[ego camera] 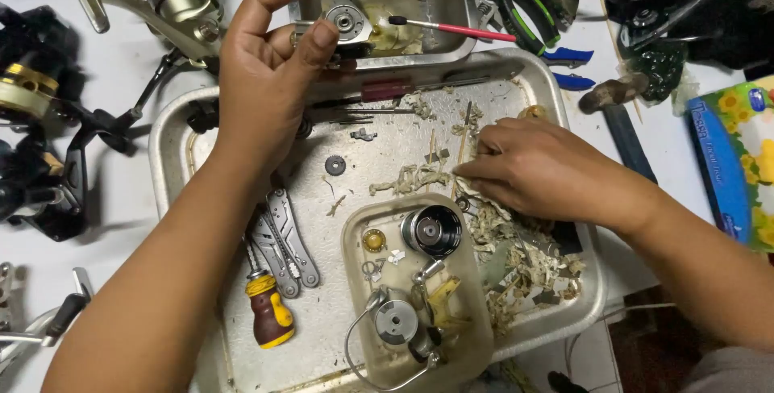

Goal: Disassembling, cleaning, and reassembling the internal components of a spinning fishing reel on a maintenance tray.

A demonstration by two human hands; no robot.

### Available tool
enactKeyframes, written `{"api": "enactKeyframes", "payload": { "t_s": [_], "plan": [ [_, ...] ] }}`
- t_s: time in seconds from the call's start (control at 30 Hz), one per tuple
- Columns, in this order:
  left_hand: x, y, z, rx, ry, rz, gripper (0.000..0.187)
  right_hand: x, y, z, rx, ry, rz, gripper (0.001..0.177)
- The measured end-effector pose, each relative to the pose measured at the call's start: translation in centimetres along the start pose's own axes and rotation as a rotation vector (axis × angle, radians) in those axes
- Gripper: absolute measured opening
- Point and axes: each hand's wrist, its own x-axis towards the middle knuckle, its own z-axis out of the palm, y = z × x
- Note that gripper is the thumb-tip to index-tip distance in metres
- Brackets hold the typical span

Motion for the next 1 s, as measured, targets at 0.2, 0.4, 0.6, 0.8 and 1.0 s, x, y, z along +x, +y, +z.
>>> {"api": "enactKeyframes", "payload": {
  "t_s": [0.2, 0.4, 0.6, 0.8, 1.0],
  "plan": [
    [0.0, -0.1, -0.1, 0.028, -0.014, 0.023, 0.053, -0.8, 0.0, 0.3, 0.042, 0.072, -0.041, 0.019],
    [0.0, 0.1, -0.1, 0.044, -0.015, 0.020, 0.057, -1.3, 0.8, 0.7, 0.317, 0.299, -0.007, 0.014],
    [-0.1, -0.1, -0.1, 0.044, 0.006, 0.007, 0.057, -1.7, 2.1, 2.6, 0.357, 0.295, 0.009, 0.042],
    [0.0, 0.2, -0.2, 0.075, 0.026, -0.014, 0.060, -1.4, 1.4, 2.2, 0.408, 0.383, 0.011, 0.023],
    [0.0, 0.0, -0.2, 0.079, 0.052, -0.041, 0.063, -1.3, 1.6, 3.3, 0.338, 0.469, 0.018, 0.011]
  ]
}}
